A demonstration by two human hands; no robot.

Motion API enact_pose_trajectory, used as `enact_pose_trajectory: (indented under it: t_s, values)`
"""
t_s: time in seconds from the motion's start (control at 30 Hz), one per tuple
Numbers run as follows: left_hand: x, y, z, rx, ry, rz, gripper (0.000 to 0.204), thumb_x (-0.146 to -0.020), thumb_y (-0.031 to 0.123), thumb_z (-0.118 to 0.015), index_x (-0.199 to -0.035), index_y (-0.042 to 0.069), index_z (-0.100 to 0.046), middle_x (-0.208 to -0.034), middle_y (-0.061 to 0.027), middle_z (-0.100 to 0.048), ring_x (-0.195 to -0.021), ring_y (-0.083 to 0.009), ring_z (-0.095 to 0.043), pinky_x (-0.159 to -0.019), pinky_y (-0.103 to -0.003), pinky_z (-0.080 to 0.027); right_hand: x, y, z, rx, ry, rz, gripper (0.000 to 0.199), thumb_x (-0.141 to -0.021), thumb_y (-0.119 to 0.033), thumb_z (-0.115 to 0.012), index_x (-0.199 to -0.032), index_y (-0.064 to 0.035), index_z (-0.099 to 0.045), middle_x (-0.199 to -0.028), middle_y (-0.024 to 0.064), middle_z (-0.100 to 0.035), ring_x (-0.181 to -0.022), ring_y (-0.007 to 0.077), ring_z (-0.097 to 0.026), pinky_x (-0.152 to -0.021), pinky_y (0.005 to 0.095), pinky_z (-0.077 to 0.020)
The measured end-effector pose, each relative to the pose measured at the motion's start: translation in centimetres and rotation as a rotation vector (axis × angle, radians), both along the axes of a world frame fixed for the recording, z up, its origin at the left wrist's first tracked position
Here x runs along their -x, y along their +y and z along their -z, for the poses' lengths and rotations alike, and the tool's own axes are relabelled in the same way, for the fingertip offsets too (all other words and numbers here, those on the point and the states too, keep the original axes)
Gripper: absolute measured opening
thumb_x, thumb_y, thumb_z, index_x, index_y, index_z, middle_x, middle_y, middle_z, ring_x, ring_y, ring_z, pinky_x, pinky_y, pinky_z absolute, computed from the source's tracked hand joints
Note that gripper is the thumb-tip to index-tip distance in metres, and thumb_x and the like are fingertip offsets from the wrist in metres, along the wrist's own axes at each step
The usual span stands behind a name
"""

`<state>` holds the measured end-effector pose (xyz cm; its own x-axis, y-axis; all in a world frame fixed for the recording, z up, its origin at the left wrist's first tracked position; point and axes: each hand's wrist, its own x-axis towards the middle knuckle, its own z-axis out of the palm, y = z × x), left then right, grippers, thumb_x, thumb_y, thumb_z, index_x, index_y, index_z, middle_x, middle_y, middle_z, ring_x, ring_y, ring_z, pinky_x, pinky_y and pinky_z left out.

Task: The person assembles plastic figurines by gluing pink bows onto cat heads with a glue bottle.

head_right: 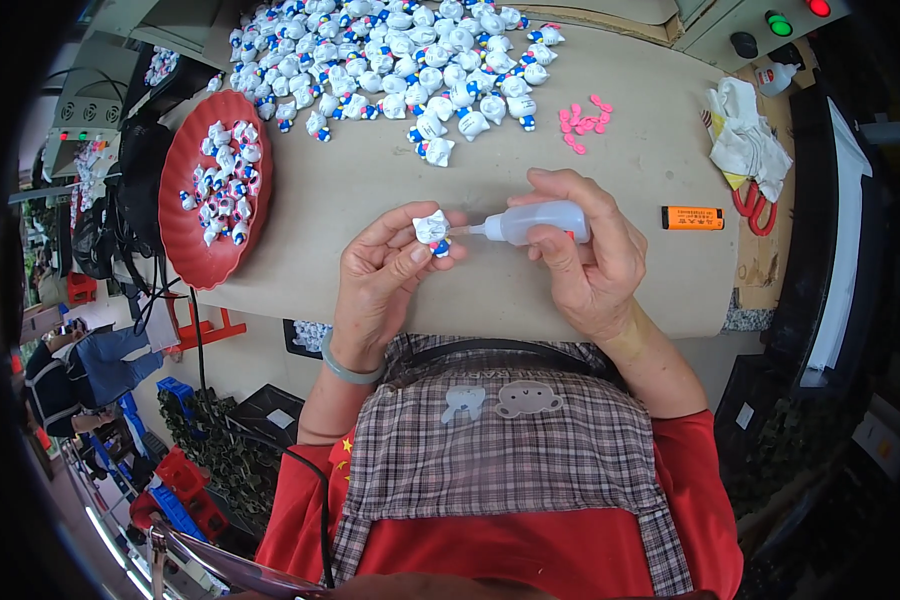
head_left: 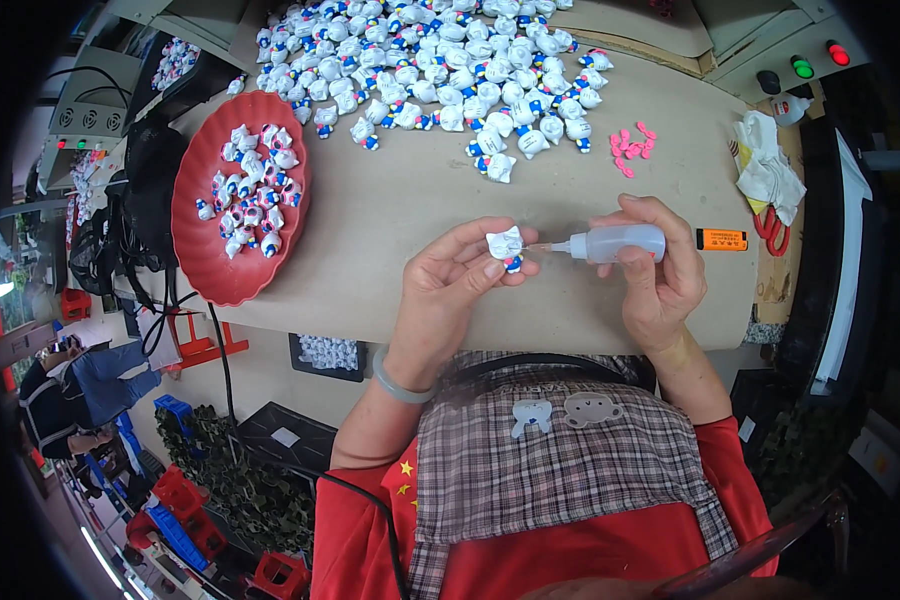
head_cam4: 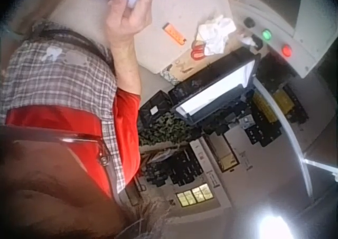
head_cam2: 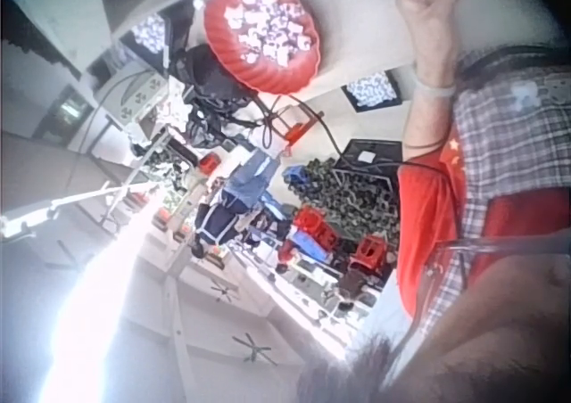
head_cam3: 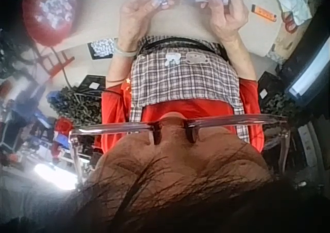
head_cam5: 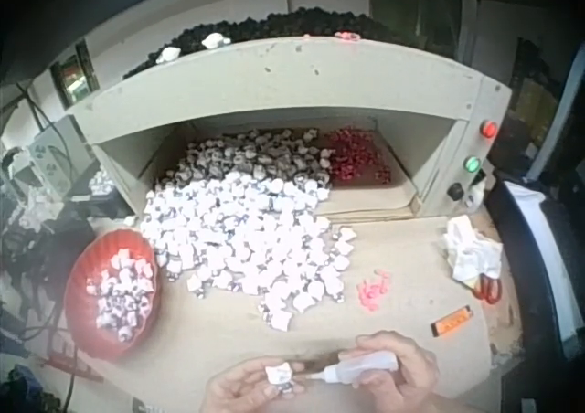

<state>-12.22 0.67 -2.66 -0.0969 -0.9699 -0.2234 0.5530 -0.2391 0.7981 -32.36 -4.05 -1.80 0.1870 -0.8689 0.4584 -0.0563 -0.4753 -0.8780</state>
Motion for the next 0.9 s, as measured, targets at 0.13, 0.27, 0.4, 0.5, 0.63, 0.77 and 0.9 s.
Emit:
enact_pose_trajectory:
  t_s: [0.13, 0.27, 0.4, 0.5, 0.63, 0.77, 0.9]
  values:
    - [-0.01, -0.08, 0.15, 0.006, -0.007, 0.006, 0.036, -0.087, 0.000, -0.058, -0.122, -0.005, -0.051, -0.116, -0.0259, -0.059, -0.094, -0.0248, -0.066, -0.082, -0.031, -0.054, 0.34, -0.03, 0.10, -0.002, -0.018, 0.014, 0.038, -0.093, -0.025, -0.056, -0.117, 0.0042, -0.052, -0.088, 0.0149, -0.068, -0.060, 0.0084, -0.058, -0.053, 0.0188, -0.0471]
    - [-0.01, -0.05, 0.10, 0.009, -0.012, 0.006, 0.036, -0.087, 0.001, -0.059, -0.121, -0.005, -0.051, -0.116, -0.0261, -0.058, -0.093, -0.0248, -0.066, -0.082, -0.031, -0.055, 0.24, -0.04, 0.19, 0.008, -0.008, 0.026, 0.037, -0.094, -0.025, -0.056, -0.117, 0.0040, -0.052, -0.087, 0.0145, -0.068, -0.060, 0.0085, -0.058, -0.052, 0.0187, -0.0469]
    - [-0.03, -0.04, 0.14, 0.009, -0.014, 0.009, 0.036, -0.087, 0.002, -0.059, -0.121, -0.005, -0.051, -0.116, -0.0260, -0.058, -0.093, -0.0245, -0.066, -0.081, -0.030, -0.055, 0.32, -0.14, 0.21, 0.011, 0.002, 0.031, 0.037, -0.093, -0.024, -0.056, -0.117, 0.0039, -0.052, -0.087, 0.0142, -0.068, -0.060, 0.0084, -0.058, -0.052, 0.0187, -0.0467]
    - [-0.12, 0.01, 0.22, 0.008, -0.017, 0.004, 0.036, -0.087, 0.001, -0.059, -0.121, -0.004, -0.051, -0.116, -0.0258, -0.058, -0.092, -0.0244, -0.066, -0.081, -0.030, -0.055, 0.32, -0.17, 0.21, 0.014, 0.007, 0.032, 0.037, -0.093, -0.024, -0.057, -0.117, 0.0039, -0.052, -0.086, 0.0141, -0.068, -0.059, 0.0082, -0.058, -0.052, 0.0187, -0.0466]
    - [-0.14, -0.06, 0.23, 0.008, -0.011, -0.010, 0.035, -0.087, 0.001, -0.058, -0.121, -0.004, -0.052, -0.115, -0.0255, -0.059, -0.092, -0.0244, -0.066, -0.081, -0.030, -0.055, 0.37, -0.19, 0.23, 0.006, 0.011, 0.020, 0.036, -0.093, -0.023, -0.057, -0.117, 0.0037, -0.052, -0.086, 0.0141, -0.068, -0.059, 0.0081, -0.058, -0.052, 0.0186, -0.0464]
    - [0.01, -0.18, 0.26, -0.002, -0.010, -0.019, 0.035, -0.087, 0.001, -0.058, -0.121, -0.005, -0.052, -0.115, -0.0253, -0.059, -0.093, -0.0244, -0.066, -0.082, -0.031, -0.055, 0.43, -0.19, 0.20, -0.023, 0.008, -0.030, 0.034, -0.092, -0.019, -0.058, -0.117, 0.0032, -0.052, -0.088, 0.0149, -0.068, -0.062, 0.0089, -0.059, -0.054, 0.0191, -0.0473]
    - [0.14, -0.32, 0.10, 0.008, -0.009, 0.001, 0.035, -0.087, 0.001, -0.058, -0.121, -0.005, -0.052, -0.115, -0.0251, -0.059, -0.093, -0.0244, -0.065, -0.082, -0.032, -0.054, 0.30, -0.39, -0.11, -0.177, -0.133, -0.061, 0.033, -0.091, -0.014, -0.060, -0.117, 0.0026, -0.051, -0.095, 0.0151, -0.065, -0.069, 0.0112, -0.061, -0.057, 0.0203, -0.0493]
